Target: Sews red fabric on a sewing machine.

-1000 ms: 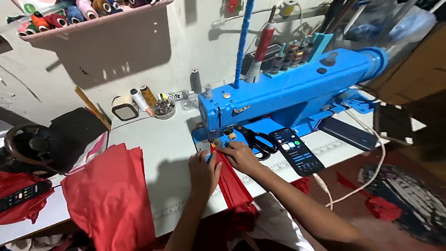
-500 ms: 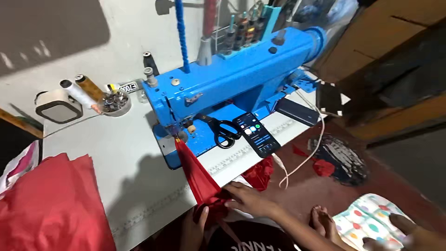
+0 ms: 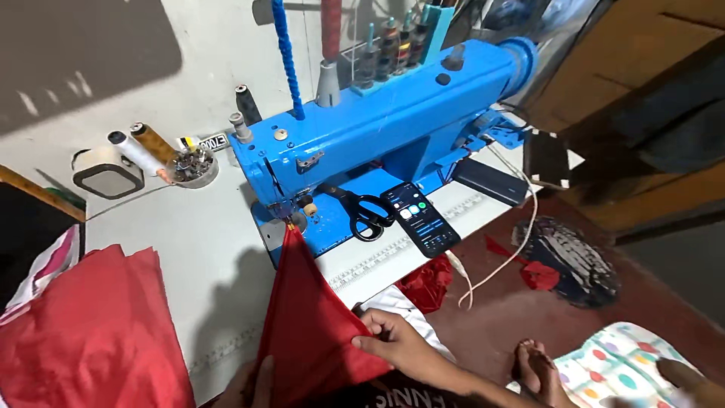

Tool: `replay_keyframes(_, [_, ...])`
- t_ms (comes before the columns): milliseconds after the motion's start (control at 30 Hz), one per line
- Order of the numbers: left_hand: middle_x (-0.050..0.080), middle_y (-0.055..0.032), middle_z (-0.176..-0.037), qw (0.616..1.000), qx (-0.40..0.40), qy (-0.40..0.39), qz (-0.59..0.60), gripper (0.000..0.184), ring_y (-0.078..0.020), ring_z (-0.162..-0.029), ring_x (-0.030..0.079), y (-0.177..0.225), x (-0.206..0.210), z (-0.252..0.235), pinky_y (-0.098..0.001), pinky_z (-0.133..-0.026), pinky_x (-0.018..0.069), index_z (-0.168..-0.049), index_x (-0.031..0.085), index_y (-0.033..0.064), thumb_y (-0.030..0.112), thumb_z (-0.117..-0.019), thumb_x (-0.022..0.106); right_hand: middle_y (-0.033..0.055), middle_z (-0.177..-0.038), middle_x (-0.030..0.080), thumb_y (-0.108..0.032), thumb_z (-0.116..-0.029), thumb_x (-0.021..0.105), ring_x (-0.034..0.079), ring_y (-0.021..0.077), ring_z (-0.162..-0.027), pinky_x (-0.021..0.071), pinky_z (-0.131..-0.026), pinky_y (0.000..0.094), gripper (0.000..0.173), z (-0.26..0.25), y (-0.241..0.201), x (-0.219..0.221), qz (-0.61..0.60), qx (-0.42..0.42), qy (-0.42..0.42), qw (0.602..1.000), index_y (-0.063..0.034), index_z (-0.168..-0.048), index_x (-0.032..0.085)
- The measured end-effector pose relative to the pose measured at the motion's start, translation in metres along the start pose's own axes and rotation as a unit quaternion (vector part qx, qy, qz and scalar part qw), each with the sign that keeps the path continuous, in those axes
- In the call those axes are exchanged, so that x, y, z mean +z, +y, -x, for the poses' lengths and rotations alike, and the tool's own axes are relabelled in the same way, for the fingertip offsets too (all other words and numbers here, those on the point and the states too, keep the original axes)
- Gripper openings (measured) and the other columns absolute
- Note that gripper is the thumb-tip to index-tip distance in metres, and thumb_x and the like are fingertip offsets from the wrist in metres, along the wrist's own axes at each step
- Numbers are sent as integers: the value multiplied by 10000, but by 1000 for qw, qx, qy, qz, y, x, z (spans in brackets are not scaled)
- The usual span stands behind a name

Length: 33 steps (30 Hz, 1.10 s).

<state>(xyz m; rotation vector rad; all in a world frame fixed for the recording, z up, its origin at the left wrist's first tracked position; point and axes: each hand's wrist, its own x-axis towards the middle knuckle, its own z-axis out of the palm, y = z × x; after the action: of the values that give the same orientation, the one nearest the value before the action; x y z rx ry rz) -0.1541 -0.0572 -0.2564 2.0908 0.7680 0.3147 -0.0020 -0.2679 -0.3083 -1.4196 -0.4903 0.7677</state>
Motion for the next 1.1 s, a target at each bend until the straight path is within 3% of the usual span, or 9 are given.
replay_keyframes(100, [693, -191, -782, 990, 16, 49, -134, 293, -267, -666, 667, -6, -1, -12, -477, -658, 551, -1043, 679, -82, 201, -1012, 609, -44, -705, 622, -134, -961, 678, 590, 1, -608, 525, -614, 194, 151, 4, 12, 7, 59, 29, -22, 998, -10, -1044, 654])
replay_keyframes(200, [642, -341, -1138, 977, 95, 98, -166, 322, -468, -996, 666, -2, 26, -25, -577, -859, 553, -1164, 671, -111, 150, -981, 629, 43, -685, 627, -143, -976, 647, 594, 68, -582, 529, -608, 245, 209, 4, 23, 8, 141, 33, -30, 989, 45, -1065, 668])
replay_keyframes(300, [614, -312, -1306, 964, 203, 107, -133, 260, -429, -1197, 631, 4, 68, -44, -481, -1002, 533, -1107, 722, -72, 118, -970, 608, 102, -718, 640, -190, -990, 625, 621, 165, -613, 543, -633, 353, 243, 5, 24, 2, 228, 38, -40, 972, 34, -1069, 678])
replay_keyframes(400, [569, -319, -1399, 961, 234, 73, -125, 300, -454, -1314, 567, 4, 97, -74, -505, -1071, 495, -1214, 688, -89, 52, -988, 553, 115, -721, 638, -223, -978, 626, 625, 221, -637, 524, -622, 424, 244, 4, 27, -1, 296, 7, -18, 955, 12, -999, 687])
replay_keyframes(600, [571, -270, -1434, 943, 270, 76, -178, 427, -472, -1356, 524, -9, 116, -99, -596, -1113, 423, -1336, 620, -87, 160, -1025, 462, 125, -831, 655, -224, -942, 663, 641, 211, -725, 549, -644, 362, 227, 3, 42, -9, 338, -114, 7, 934, -11, -863, 668])
replay_keyframes(767, [581, -256, -1429, 946, 259, 82, -178, 449, -446, -1366, 521, -7, 115, -96, -576, -1121, 422, -1317, 641, -69, 233, -1011, 514, 182, -1277, 657, -171, -920, 689, 598, 207, -1251, 492, -1058, 352, 227, -6, 43, -10, 185, -110, -127, 968, 38, -1006, 714])
replay_keyframes(933, [584, -248, -1429, 945, 259, 87, -179, 443, -438, -1364, 526, -6, 115, -96, -569, -1121, 423, -1313, 649, -56, 234, -1002, 524, 67, -1229, 681, -51, -945, 631, 616, 21, -1147, 493, -1037, 261, 395, -31, 74, 3, -51, 6, -273, 961, 97, -1303, 556])
replay_keyframes(1000, [585, -245, -1428, 944, 257, 84, -187, 439, -436, -1359, 531, -4, 114, -96, -566, -1117, 429, -1313, 652, -49, 237, -1003, 531, 79, -1202, 701, -22, -921, 672, 638, 49, -1133, 514, -1031, 283, 392, -40, 82, 20, -7, 4, -287, 958, 84, -1287, 583])
replay_keyframes(1100, [593, -248, -1417, 939, 265, 87, -200, 436, -439, -1345, 545, -5, 115, -97, -565, -1101, 444, -1299, 661, -52, 236, -992, 549, 248, -1144, 698, -126, -946, 720, 671, 287, -1084, 505, -997, 478, 352, -54, 83, 50, 201, 120, -318, 919, 107, -1203, 657])
